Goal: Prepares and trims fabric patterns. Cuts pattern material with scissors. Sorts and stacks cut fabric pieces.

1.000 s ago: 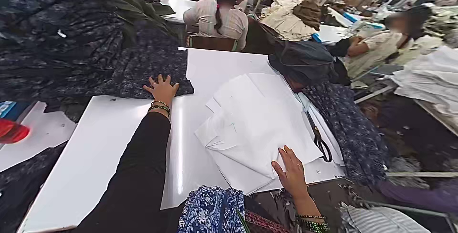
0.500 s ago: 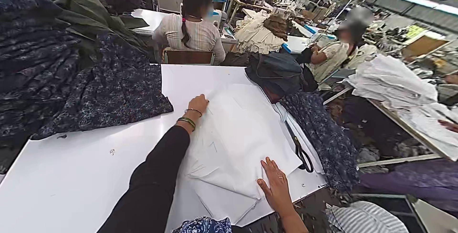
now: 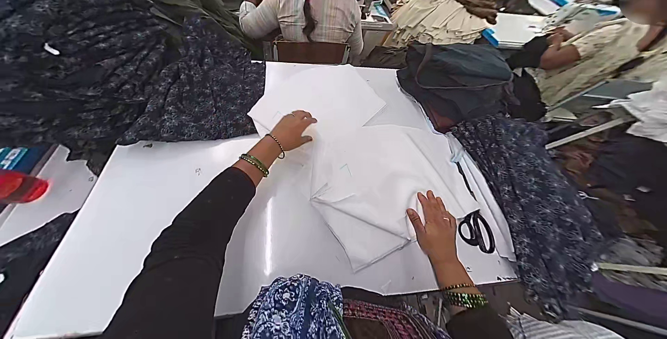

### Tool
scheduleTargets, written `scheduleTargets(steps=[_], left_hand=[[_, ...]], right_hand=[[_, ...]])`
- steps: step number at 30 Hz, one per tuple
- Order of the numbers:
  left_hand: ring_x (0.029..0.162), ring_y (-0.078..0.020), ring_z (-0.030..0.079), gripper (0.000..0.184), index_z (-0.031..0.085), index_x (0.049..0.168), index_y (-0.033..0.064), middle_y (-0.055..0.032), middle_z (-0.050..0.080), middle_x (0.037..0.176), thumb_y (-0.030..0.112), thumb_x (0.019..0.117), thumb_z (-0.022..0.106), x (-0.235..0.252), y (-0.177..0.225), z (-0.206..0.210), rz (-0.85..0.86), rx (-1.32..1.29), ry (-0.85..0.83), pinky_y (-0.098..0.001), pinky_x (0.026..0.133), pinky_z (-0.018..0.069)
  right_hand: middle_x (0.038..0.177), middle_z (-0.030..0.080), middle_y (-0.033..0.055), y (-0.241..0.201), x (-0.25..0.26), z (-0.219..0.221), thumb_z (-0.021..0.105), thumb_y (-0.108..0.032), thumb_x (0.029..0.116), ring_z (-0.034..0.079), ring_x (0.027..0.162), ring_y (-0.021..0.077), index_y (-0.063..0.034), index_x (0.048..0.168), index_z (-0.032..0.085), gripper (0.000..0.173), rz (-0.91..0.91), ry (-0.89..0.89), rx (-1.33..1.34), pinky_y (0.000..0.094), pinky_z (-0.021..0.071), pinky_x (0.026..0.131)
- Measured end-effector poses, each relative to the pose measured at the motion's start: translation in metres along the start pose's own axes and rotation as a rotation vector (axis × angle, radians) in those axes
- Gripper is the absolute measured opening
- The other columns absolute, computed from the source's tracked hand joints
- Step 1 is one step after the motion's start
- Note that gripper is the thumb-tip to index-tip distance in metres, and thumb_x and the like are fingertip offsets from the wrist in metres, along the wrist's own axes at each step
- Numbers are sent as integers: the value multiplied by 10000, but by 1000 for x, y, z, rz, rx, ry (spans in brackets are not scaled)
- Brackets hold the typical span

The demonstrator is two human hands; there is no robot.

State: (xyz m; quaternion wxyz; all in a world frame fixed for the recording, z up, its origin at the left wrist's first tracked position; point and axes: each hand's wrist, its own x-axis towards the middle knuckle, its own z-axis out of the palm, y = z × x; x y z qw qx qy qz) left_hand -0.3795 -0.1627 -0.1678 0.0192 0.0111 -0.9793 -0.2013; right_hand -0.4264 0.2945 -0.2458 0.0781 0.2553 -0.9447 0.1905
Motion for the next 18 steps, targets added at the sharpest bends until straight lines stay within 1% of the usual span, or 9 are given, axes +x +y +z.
scheduleTargets(steps=[2,3,5,7,10,13,15,16,18], left_hand=[[1382,-444,469,672,478,1516,61,-242,535,1452,276,941,753,0,15,13,-82,5,-166,-623,1120,371],[1351,-465,485,671,491,1509,69,-250,547,1425,278,932,763,1,15,19,-120,4,-193,-650,1082,396],[1281,-493,530,488,634,1359,38,-280,608,1314,251,936,753,-3,2,27,-132,-21,-137,-666,1047,416],[1235,-504,567,304,694,1225,-17,-295,640,1258,139,965,700,-17,-16,28,-107,-33,-40,-656,1067,407],[1258,-498,570,242,690,1216,-11,-270,630,1321,42,994,608,-39,-21,15,-270,109,35,-727,1087,335],[1435,-520,388,406,622,1360,12,-290,496,1492,-40,959,581,-47,-3,17,-449,183,122,-788,1155,121],[1497,-526,269,518,587,1409,21,-287,404,1569,-86,902,595,-51,20,30,-339,106,261,-787,1158,88],[1493,-526,280,515,588,1403,8,-293,415,1559,-72,895,605,-54,37,38,-242,57,328,-774,1159,125],[1440,-506,386,453,599,1374,-25,-293,503,1483,16,925,633,-66,78,57,-57,-74,353,-703,1165,244]], right_hand=[[1532,469,262,6,12,-1,330,-648,997,395,1446,483,7,1430,568,821,-47,-17,16,698,264,1133],[1529,470,267,8,14,-1,332,-655,992,397,1445,481,20,1420,571,834,-69,-28,30,692,263,1139],[1544,449,269,13,14,-4,342,-704,966,378,1458,478,25,1423,563,888,-101,-74,44,683,248,1155],[1560,434,256,20,10,-11,360,-725,948,360,1471,469,12,1437,555,906,-121,-122,63,673,232,1171],[1589,402,233,32,6,-23,418,-611,963,310,1501,451,-10,1461,536,789,-117,-197,115,677,177,1187],[1598,385,234,37,7,-34,463,-389,949,281,1517,436,-14,1459,534,637,-80,-259,132,673,146,1195],[1593,383,249,32,10,-41,501,-238,951,281,1518,431,-3,1451,538,554,-55,-296,123,683,109,1196],[1544,442,273,25,11,-42,528,-167,940,351,1480,446,19,1397,581,496,-77,-263,126,685,156,1188],[1345,617,271,4,12,-38,563,-99,918,559,1295,442,35,1227,685,358,-143,-159,191,633,368,1099]])
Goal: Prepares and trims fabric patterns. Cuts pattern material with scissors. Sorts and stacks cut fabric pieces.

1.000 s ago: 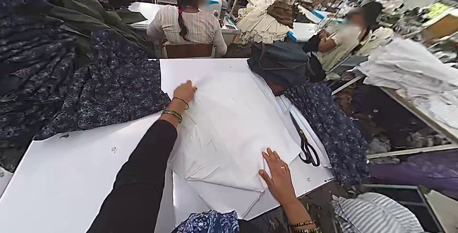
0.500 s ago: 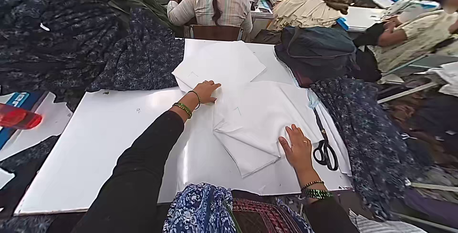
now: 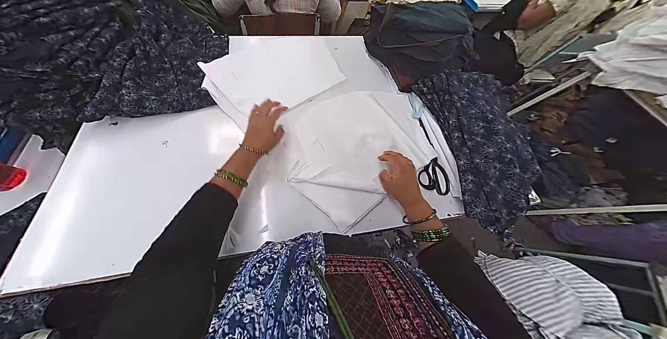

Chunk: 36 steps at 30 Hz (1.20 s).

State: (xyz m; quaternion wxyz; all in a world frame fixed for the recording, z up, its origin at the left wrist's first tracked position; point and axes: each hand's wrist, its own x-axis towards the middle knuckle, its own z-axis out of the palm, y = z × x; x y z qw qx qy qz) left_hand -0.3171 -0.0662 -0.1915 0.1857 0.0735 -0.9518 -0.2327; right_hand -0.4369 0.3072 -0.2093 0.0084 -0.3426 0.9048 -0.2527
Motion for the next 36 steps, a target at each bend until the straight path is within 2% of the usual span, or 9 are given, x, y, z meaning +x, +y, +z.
scheduleTargets(steps=[4,6,8,10,15,19,25,32,36], left_hand=[[1308,-448,550,502,610,1362,-31,-278,632,1317,302,989,656,-54,76,26,130,-132,-464,-616,1159,320],[982,-442,663,505,644,1294,-45,-269,700,992,372,1011,618,-72,96,19,184,-191,-662,-620,980,453],[645,-320,601,475,683,1203,-44,-180,643,720,373,1041,524,-87,96,6,190,-317,-667,-525,693,494],[587,-273,569,451,727,1083,-36,-147,628,669,353,1048,502,-100,94,0,159,-358,-540,-483,622,477],[1000,-298,711,275,768,1031,13,-149,748,1022,238,973,620,-87,113,38,348,-367,-198,-446,901,556],[1355,-357,521,485,670,1285,22,-174,620,1376,343,922,697,-70,120,71,308,-289,-531,-593,1093,384],[1178,-389,642,209,712,1052,-37,-200,711,1173,-9,867,620,-69,113,85,224,-326,-312,-586,946,482],[1196,-395,634,195,699,1044,-50,-211,703,1190,-23,871,611,-69,116,84,214,-331,-328,-577,984,468],[1164,-325,642,235,699,1104,-72,-222,701,1165,30,936,570,-62,106,64,122,-530,-415,-465,1025,473]], right_hand=[[1212,647,257,-64,17,6,601,-275,1007,599,1154,415,37,1317,623,440,103,-376,61,606,405,1018],[1056,685,264,-84,12,1,582,-139,971,648,1031,408,73,1131,689,287,-56,-607,88,601,452,926],[894,682,237,-88,-8,-9,631,-51,920,658,871,388,61,971,732,159,-376,-844,220,574,481,814],[901,718,190,-77,-27,-19,656,-61,926,689,848,314,38,980,755,150,-525,-997,396,515,520,810],[907,705,71,-44,-36,-20,538,-82,926,622,817,27,31,979,738,236,-273,-405,569,206,510,779],[981,696,70,-37,-34,18,523,-18,892,642,918,37,51,994,697,213,-179,-237,702,222,533,860],[1276,643,240,-29,-64,36,557,-95,823,596,1248,290,56,1156,680,386,-395,-200,607,372,462,1064],[1271,686,170,-41,-77,49,616,-340,922,563,1291,393,-161,1067,787,287,-490,-38,355,586,383,1085],[1134,739,40,-53,-73,67,485,-367,1070,607,1240,231,-207,996,714,289,-570,243,281,478,329,1133]])
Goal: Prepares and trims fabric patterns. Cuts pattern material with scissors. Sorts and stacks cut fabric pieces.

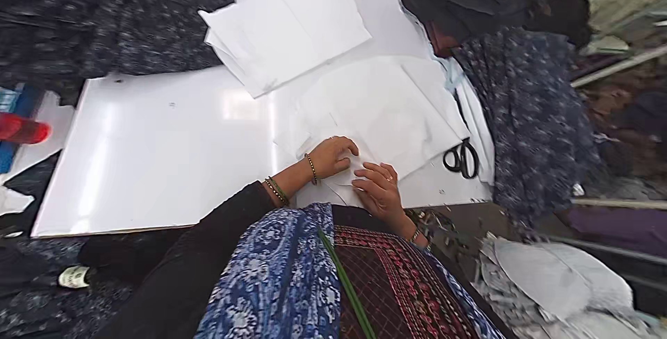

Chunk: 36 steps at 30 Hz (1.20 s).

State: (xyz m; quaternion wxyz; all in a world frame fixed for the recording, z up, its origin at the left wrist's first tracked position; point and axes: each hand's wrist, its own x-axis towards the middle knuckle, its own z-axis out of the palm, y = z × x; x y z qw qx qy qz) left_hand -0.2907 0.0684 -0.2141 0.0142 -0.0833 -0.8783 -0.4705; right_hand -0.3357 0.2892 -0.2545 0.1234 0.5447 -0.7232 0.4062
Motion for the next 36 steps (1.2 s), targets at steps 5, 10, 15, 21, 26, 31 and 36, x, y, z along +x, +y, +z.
scheduleTargets(steps=[5,10,15,21,26,31,36], left_hand=[[1114,-356,691,222,710,1103,-93,-247,717,1137,-28,988,532,16,-2,-100,35,167,260,-458,1027,510],[1243,-480,602,389,603,1350,-47,-304,654,1265,199,1114,416,57,-67,-214,-440,631,-152,-639,1085,408],[1106,-484,648,583,695,1015,-103,-318,682,1077,423,1087,456,58,-70,-247,-805,830,-383,-684,935,466],[1471,-464,376,576,520,1471,-14,-274,412,1574,315,1013,642,67,-113,-210,-428,683,-93,-604,1207,264],[1444,-354,464,439,606,1420,61,-166,512,1538,326,1099,465,90,-82,-179,-361,608,-184,-545,1191,310],[1345,-413,540,270,670,1212,-66,-238,602,1398,26,958,652,89,-109,-197,-228,528,-130,-568,1147,369],[1190,-448,614,181,729,1010,-78,-245,673,1229,-60,978,552,67,-106,-202,-275,664,-55,-591,1034,456]], right_hand=[[981,755,59,2,3,4,477,-272,1083,696,1028,112,-95,1020,685,279,11,54,102,323,383,1128],[871,736,56,4,9,7,499,-268,1060,688,889,140,-92,969,708,288,46,9,104,257,480,978],[843,722,25,7,11,8,483,-294,1061,677,872,102,-114,956,691,295,80,10,110,222,468,972],[820,713,28,9,15,9,486,-299,1059,666,844,105,-115,948,693,299,95,-4,122,216,463,952],[818,715,32,11,15,9,491,-296,1059,667,833,106,-108,946,694,299,92,4,142,216,469,944],[813,708,41,13,15,9,499,-291,1048,663,832,115,-100,939,698,297,87,15,151,220,475,919],[802,707,35,12,15,9,501,-280,1044,661,829,117,-106,937,702,286,92,10,146,219,471,913]])
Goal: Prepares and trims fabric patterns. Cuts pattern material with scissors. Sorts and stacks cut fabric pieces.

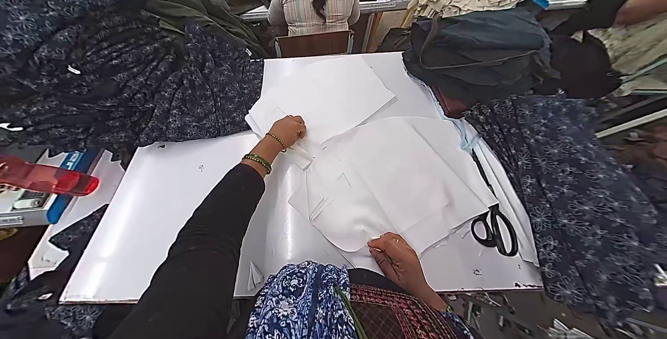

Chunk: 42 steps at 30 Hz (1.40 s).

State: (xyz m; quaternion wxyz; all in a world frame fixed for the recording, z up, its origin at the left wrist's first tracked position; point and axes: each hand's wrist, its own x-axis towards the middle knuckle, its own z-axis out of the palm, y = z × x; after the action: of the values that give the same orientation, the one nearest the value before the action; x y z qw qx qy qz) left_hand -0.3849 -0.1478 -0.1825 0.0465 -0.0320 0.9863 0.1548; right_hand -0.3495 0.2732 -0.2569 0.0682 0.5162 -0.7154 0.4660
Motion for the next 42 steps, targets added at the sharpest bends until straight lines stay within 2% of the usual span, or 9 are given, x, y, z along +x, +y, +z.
scheduleTargets(steps=[4,10,14,18,25,27,30,35,42], left_hand=[[1217,-459,586,253,715,1106,-61,-247,650,1257,29,1030,491,-8,12,0,-222,59,-31,-590,1031,452],[1125,-449,662,874,708,988,-85,-296,690,1116,735,977,406,1,86,-18,-630,79,-244,-650,894,513],[1133,-460,655,503,709,1010,-81,-298,686,1138,416,983,642,13,97,-19,-671,14,-182,-665,904,509],[1171,-504,622,257,678,1154,-65,-318,666,1186,111,1002,569,-6,62,-30,-604,-82,-24,-699,953,472],[989,-300,685,196,699,1079,-83,-216,719,1013,68,954,689,-96,65,-45,-208,-512,469,-506,950,508],[786,-43,640,111,656,921,-22,-1,676,804,30,865,736,-114,96,-33,-67,-721,631,-277,808,534],[730,47,674,166,680,831,115,139,716,762,-43,807,725,-135,152,-21,119,-1085,662,-186,746,574],[789,70,649,77,738,908,64,139,714,858,18,907,676,-155,204,-6,293,-1188,568,-155,758,549],[961,53,641,189,724,974,-71,20,723,982,41,987,571,-163,228,11,408,-1054,635,-171,898,528]], right_hand=[[791,705,30,0,1,1,508,-276,1036,657,818,112,-110,932,705,278,4,9,-2,209,470,907],[782,704,27,1,0,2,504,-276,1037,656,808,104,-105,934,708,285,-12,17,0,205,469,902],[778,697,25,2,1,1,504,-284,1039,654,798,105,-109,939,703,283,-14,13,1,206,474,892],[776,706,40,2,1,0,504,-283,1032,660,778,130,-103,933,715,295,-24,15,-3,229,488,864],[836,737,12,-15,43,-18,491,-255,1048,698,835,125,-157,960,740,282,-263,-111,-30,300,464,1004],[797,707,4,-31,72,-27,507,-233,1046,681,807,132,-178,958,734,250,-412,-165,0,298,502,933],[772,699,37,-67,111,-36,526,-192,1029,668,753,161,-134,936,746,246,-538,-156,76,284,522,728],[785,710,75,-100,142,-49,663,-194,960,656,739,37,10,861,705,230,-233,26,233,155,520,706],[702,619,-63,-100,134,-60,724,-147,901,534,638,-95,-23,827,644,164,-42,65,415,76,445,606]])
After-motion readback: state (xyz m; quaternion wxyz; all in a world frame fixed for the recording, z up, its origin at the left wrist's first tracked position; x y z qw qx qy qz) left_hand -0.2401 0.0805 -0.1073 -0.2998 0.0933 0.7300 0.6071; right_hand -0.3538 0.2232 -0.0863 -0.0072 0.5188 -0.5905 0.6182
